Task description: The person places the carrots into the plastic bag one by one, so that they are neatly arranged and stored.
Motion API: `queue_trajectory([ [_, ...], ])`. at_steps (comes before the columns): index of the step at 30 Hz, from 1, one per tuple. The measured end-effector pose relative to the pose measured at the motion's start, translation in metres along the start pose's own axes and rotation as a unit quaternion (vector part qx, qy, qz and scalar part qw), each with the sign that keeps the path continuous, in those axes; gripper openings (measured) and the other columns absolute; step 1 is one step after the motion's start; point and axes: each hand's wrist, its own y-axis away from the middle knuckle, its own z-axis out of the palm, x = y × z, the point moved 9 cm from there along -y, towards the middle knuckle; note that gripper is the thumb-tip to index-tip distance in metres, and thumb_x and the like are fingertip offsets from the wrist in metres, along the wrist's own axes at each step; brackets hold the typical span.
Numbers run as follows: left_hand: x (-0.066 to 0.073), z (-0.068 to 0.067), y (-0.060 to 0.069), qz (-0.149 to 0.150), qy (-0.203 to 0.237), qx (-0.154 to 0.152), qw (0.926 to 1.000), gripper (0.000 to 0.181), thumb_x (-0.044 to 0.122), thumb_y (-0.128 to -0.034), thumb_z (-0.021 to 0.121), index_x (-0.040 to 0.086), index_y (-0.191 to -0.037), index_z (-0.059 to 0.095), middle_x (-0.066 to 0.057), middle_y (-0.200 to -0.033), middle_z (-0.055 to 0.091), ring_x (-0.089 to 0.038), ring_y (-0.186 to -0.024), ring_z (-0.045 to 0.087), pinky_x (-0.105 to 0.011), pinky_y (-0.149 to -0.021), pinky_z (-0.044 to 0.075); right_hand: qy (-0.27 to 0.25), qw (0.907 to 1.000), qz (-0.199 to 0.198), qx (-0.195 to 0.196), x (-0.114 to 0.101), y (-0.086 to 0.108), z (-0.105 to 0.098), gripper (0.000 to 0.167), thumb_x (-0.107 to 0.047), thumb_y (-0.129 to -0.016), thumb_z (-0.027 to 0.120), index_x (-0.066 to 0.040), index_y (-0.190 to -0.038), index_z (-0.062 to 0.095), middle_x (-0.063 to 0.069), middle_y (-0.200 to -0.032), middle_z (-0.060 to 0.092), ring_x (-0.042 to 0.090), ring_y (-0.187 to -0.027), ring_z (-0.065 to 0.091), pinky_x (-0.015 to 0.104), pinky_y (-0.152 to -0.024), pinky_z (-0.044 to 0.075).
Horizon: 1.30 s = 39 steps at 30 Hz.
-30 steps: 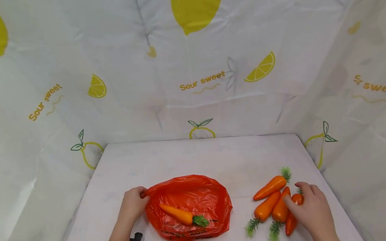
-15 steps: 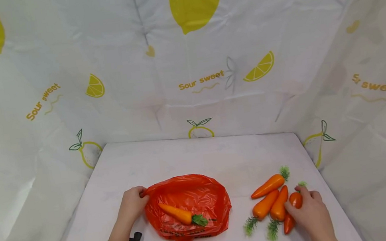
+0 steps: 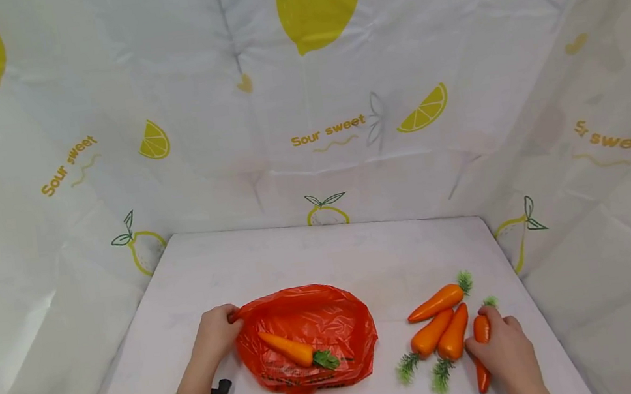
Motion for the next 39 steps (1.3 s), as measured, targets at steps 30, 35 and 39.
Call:
queue_trajectory([
  [30,-0.001,0.001,-0.002,-0.003,-0.002,0.000,1.0000,0.020,0.006,-0.1007,0.072,-0.002,-0.118,0.079,-0.015,-0.107,0.079,-0.024,-0.085,0.067,-0.044,-0.084,0.068,-0.009,0.9974,-0.020,0.069,-0.031,0.015,-0.054,0.083,-0.030,-0.085,0.089,0.001,-0.151,0.049,0.042,-0.128,0.051,0.050,-0.098,0.059,0.060,-0.079,0.066],
  [35,-0.003,0.001,-0.002,-0.010,-0.002,0.000,1.0000,0.022,0.006,-0.1007,0.072,-0.002,-0.120,0.079,-0.015,-0.110,0.080,-0.024,-0.087,0.068,-0.046,-0.087,0.068,-0.010,0.9966,-0.038,0.072,-0.042,0.017,-0.058,0.080,-0.029,-0.088,0.086,0.000,-0.152,0.049,0.043,-0.132,0.049,0.050,-0.096,0.060,0.060,-0.076,0.066],
  [39,-0.002,0.001,-0.001,-0.007,-0.001,0.001,1.0000,0.021,0.006,-0.1003,0.072,-0.002,-0.118,0.079,-0.015,-0.108,0.080,-0.023,-0.085,0.068,-0.045,-0.085,0.068,-0.011,0.9957,-0.053,0.075,-0.053,0.018,-0.059,0.078,-0.028,-0.089,0.084,-0.001,-0.153,0.049,0.043,-0.135,0.048,0.049,-0.095,0.060,0.058,-0.075,0.065],
])
